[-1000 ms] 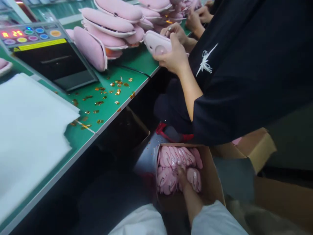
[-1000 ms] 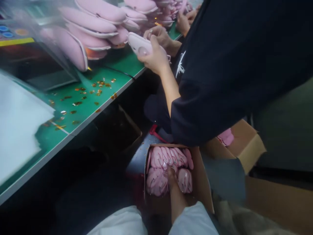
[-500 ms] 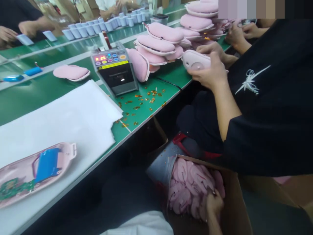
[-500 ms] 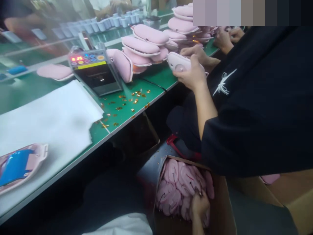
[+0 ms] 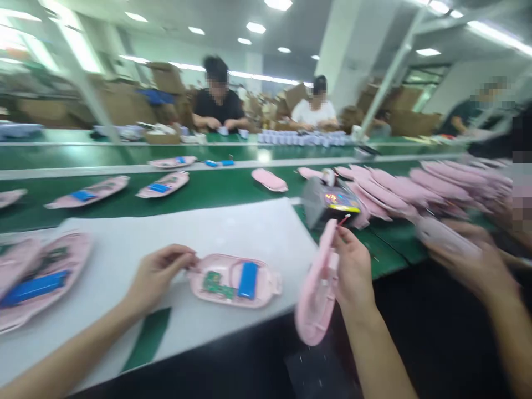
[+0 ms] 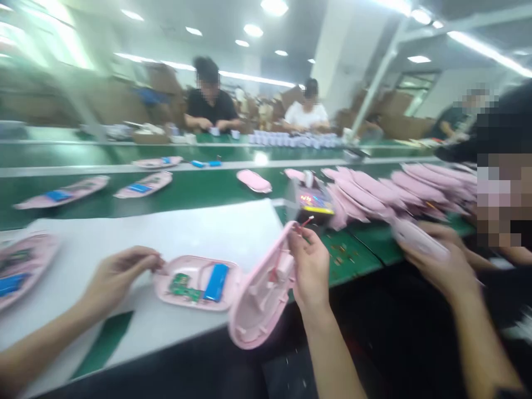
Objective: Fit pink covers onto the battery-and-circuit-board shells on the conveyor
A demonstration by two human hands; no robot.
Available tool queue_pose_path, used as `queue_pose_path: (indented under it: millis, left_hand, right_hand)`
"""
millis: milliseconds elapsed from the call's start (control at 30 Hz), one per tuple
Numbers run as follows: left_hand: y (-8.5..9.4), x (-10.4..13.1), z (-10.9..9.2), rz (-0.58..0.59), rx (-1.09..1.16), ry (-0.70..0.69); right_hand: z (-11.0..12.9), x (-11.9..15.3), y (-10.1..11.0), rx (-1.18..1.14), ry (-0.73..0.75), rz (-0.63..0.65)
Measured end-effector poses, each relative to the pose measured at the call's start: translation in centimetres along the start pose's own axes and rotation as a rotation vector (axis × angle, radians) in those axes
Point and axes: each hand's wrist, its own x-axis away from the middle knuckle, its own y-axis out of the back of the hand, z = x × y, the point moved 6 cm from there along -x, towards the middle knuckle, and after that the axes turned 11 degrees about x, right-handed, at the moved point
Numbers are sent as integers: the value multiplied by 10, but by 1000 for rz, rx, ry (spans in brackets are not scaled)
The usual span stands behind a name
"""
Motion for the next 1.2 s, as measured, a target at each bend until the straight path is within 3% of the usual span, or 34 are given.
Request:
queue_pose_path:
  millis: [67, 133, 200, 300, 400, 467, 500, 567, 633, 733, 800, 867, 1000, 1100, 1200]
  left_hand:
    - [1, 4, 5, -3, 177, 21]
    - [-4, 5, 8, -17, 300, 5]
    - [-7, 5, 10, -23, 337, -25]
    - [-6, 9, 11, -37, 285, -54]
    - [-2, 13, 10, -37, 256, -74]
    - [-1, 14, 7, -15, 243, -117]
    - [-1, 14, 6, -6, 230, -144]
    - [-1, 15, 4, 1, 197, -190]
    - [-2, 16, 2, 7, 159, -229]
    - [-4, 21, -3, 10, 97, -326]
    - [-5, 25, -10, -31, 44, -429]
    - [-3, 30, -15, -133, -41, -538]
    - [0, 39, -20, -365, -229, -668]
    - [-6, 38, -15, -334, -240, -663]
    - [-10, 33, -9, -202, -138, -579]
  right_hand:
    - [28, -13, -91, 332, 179, 502]
    - [35, -3, -163, 686, 365, 982]
    - [27, 11, -205, 909, 453, 1294]
    - [11, 23, -227, 915, 377, 1468]
    - [-6, 23, -214, 793, 177, 1381]
    - [-8, 15, -196, 749, 120, 1225]
    - [-3, 9, -187, 746, 163, 1116]
    - [21, 0, -174, 804, 439, 901]
    - [53, 6, -172, 957, 898, 751]
    - [77, 37, -188, 1130, 1548, 707]
    - [80, 55, -201, 1096, 1714, 745]
    - [81, 67, -211, 1016, 1693, 775]
    - [80, 72, -219, 939, 1491, 707]
    - [78, 69, -216, 946, 1378, 684]
    - [80, 61, -210, 905, 1267, 581]
